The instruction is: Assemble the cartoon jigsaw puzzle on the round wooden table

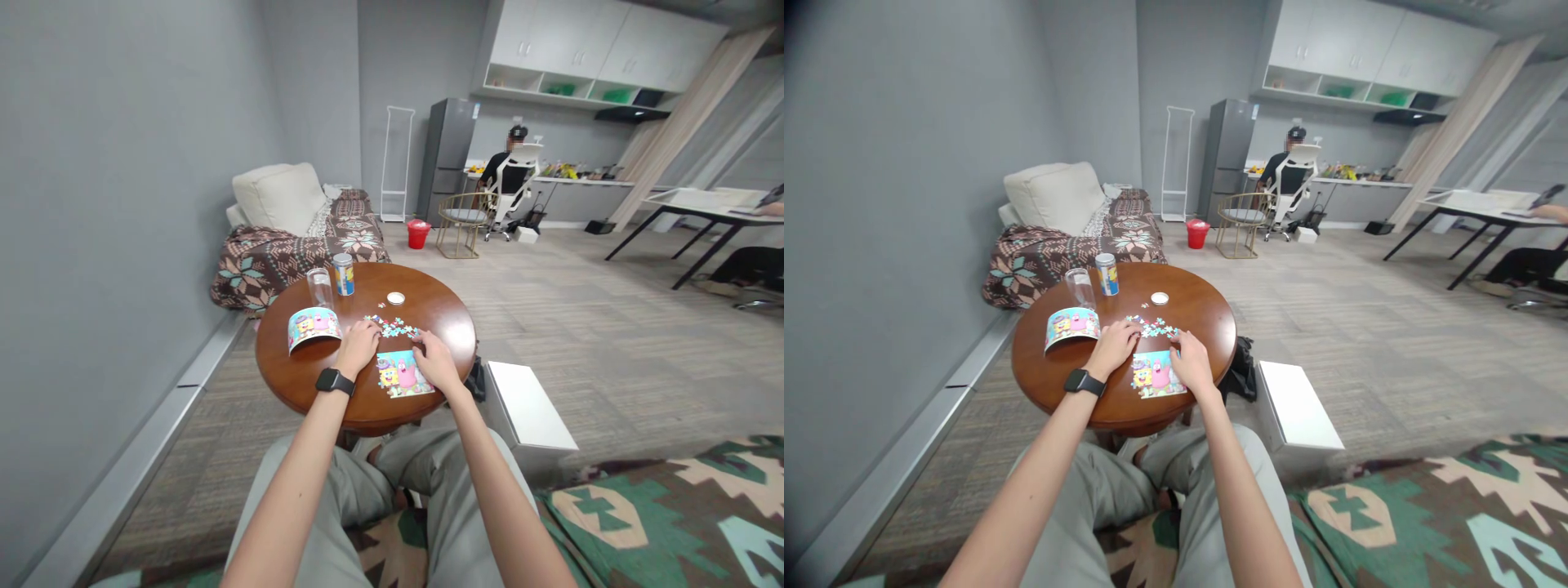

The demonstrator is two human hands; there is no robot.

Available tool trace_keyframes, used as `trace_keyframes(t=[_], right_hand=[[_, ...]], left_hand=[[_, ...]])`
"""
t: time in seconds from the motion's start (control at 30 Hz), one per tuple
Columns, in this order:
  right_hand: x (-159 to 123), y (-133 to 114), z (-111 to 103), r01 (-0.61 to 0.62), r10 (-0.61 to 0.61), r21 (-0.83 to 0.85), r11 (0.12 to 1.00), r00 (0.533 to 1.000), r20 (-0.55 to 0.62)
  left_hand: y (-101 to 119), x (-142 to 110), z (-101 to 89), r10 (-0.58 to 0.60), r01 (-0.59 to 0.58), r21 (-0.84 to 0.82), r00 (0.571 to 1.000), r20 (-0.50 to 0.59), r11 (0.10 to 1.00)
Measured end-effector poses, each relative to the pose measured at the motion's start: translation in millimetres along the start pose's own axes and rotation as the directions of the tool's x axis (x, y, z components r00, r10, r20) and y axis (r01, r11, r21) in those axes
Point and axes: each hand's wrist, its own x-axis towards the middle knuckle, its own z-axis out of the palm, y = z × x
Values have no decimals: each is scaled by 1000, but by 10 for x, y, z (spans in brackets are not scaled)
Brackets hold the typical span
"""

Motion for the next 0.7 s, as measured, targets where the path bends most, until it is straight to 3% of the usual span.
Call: trace_keyframes(t=[0.1, 0.3, 0.7], right_hand=[[-2, 24, 12, 8, -8, 10, 1000, 1000, 1], [10, 39, 14, 28, -28, 34, 999, 1000, -4], [2, 2, -27, 24, -24, 43, 999, 1000, 11]], left_hand=[[-2, -8, -1, -51, 52, 44, 999, -7, 998], [-10, -14, -1, -11, 11, -36, 1000, 4, 999], [11, -1, -36, -104, 103, 17, 994, 21, 995]])
